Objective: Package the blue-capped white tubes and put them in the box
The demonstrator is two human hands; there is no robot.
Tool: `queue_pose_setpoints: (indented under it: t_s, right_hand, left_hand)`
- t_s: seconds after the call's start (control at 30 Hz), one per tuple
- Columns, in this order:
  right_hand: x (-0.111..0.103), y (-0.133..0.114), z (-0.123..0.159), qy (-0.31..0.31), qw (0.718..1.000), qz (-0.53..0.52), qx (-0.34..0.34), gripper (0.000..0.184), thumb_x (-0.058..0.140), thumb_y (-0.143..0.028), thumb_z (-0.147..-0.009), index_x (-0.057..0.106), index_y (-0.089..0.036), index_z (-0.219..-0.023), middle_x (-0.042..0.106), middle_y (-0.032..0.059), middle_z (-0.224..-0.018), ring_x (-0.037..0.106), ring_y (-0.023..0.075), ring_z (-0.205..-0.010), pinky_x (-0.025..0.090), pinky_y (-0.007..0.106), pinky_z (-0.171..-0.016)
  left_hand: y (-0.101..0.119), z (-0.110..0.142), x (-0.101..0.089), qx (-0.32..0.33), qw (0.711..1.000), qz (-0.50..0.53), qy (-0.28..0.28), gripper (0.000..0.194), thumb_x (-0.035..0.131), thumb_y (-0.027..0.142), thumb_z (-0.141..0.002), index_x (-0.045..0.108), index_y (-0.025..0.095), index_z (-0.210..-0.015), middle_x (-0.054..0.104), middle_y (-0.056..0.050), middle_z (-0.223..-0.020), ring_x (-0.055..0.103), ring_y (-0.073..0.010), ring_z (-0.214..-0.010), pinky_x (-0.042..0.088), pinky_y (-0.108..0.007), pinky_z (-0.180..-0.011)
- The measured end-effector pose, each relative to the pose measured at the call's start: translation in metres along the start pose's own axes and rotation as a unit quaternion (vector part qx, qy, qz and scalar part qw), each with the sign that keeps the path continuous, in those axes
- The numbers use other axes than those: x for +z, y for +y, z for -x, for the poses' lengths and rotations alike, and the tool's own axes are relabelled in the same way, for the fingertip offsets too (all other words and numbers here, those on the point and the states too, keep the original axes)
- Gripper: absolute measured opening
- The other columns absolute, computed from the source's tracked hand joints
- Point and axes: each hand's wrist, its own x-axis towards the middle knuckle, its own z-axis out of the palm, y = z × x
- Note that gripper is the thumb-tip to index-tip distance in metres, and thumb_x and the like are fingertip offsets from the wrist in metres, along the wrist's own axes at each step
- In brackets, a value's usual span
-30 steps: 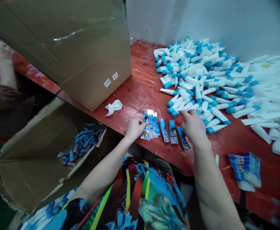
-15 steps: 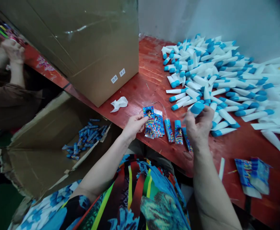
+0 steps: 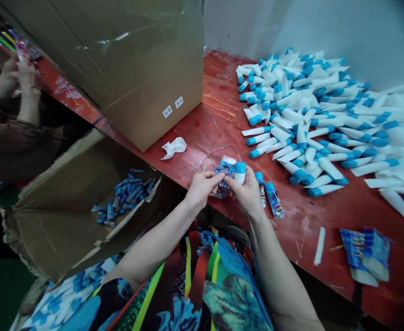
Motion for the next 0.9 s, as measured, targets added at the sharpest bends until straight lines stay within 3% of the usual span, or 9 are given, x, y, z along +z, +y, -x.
queue_pose_setpoints:
  t_s: [0.13,0.3,0.37,0.47,0.63,0.77,0.83,0.9]
  right_hand:
    - [0.004,0.0,0.004,0.021,0.998,-0.056,0.02,0.05,0.081,-0.053,-0.071,0.054,-0.029,-0.106,0.057,-0.0071,-0.069,0.046,0.0143,-0.046,0.042,0.031,-0.044]
    - [0.005,-0.002,0.01,0.072,0.996,0.028,-0.053,0.036,0.076,-0.049,-0.077,0.058,-0.028,-0.101,0.065,-0.0002,-0.08,0.059,0.0198,-0.064,0.05,0.035,-0.056]
    - [0.006,-0.002,0.011,0.066,0.995,0.037,-0.069,0.033,0.075,-0.048,-0.079,0.058,-0.028,-0.099,0.065,-0.0011,-0.078,0.06,0.0194,-0.064,0.051,0.034,-0.057]
    - [0.006,0.0,0.01,0.028,0.999,-0.018,-0.033,0.039,0.076,-0.05,-0.08,0.058,-0.027,-0.106,0.061,-0.0061,-0.065,0.055,0.0165,-0.049,0.046,0.031,-0.048]
    - [-0.005,0.002,0.016,-0.026,0.995,-0.089,0.049,0.049,0.077,-0.057,-0.082,0.058,-0.025,-0.114,0.063,-0.007,-0.064,0.051,0.014,-0.039,0.041,0.029,-0.041]
    - [-0.011,0.004,0.039,-0.118,0.99,-0.068,0.032,0.044,0.06,-0.057,-0.096,0.06,-0.024,-0.125,0.07,-0.0005,-0.082,0.061,0.0157,-0.054,0.051,0.031,-0.052]
    - [-0.009,0.005,0.046,-0.103,0.995,-0.011,-0.008,0.043,0.062,-0.052,-0.096,0.061,-0.026,-0.129,0.072,0.0019,-0.087,0.066,0.019,-0.065,0.055,0.034,-0.061]
    - [-0.005,0.008,0.046,-0.025,0.996,0.062,-0.059,0.038,0.07,-0.048,-0.091,0.064,-0.026,-0.123,0.073,0.0036,-0.092,0.068,0.0223,-0.074,0.058,0.039,-0.07]
  left_hand:
    - [-0.003,0.001,0.006,-0.013,0.999,0.032,0.013,0.045,0.086,0.046,-0.077,0.056,0.016,-0.062,0.044,0.006,-0.041,0.034,-0.0046,-0.038,0.022,-0.022,-0.044]
    - [-0.001,0.0,0.009,-0.079,0.993,0.087,-0.007,0.045,0.08,0.052,-0.083,0.06,0.015,-0.068,0.049,0.004,-0.049,0.036,-0.0046,-0.038,0.02,-0.022,-0.042]
    - [0.001,-0.001,0.008,-0.103,0.989,0.107,-0.02,0.04,0.081,0.045,-0.084,0.06,0.015,-0.068,0.047,0.005,-0.049,0.035,-0.0041,-0.038,0.02,-0.021,-0.042]
    - [0.003,-0.003,0.005,-0.103,0.988,0.106,-0.042,0.04,0.079,0.038,-0.086,0.056,0.015,-0.063,0.04,0.006,-0.044,0.033,-0.0045,-0.038,0.022,-0.021,-0.044]
    - [0.002,-0.008,-0.002,-0.037,0.992,0.114,0.032,0.041,0.08,0.038,-0.085,0.051,0.017,-0.063,0.043,0.006,-0.044,0.035,-0.0047,-0.04,0.023,-0.021,-0.045]
    - [-0.001,-0.011,-0.002,-0.013,0.991,0.09,0.1,0.039,0.079,0.037,-0.085,0.052,0.018,-0.066,0.044,0.007,-0.043,0.035,-0.0049,-0.04,0.021,-0.022,-0.044]
    - [-0.003,-0.012,0.001,-0.009,0.989,0.077,0.124,0.04,0.081,0.039,-0.083,0.052,0.018,-0.066,0.045,0.007,-0.044,0.036,-0.0052,-0.04,0.022,-0.022,-0.044]
    - [-0.004,-0.011,0.004,-0.012,0.989,0.072,0.126,0.042,0.083,0.04,-0.082,0.051,0.019,-0.065,0.044,0.008,-0.044,0.036,-0.0053,-0.039,0.023,-0.023,-0.044]
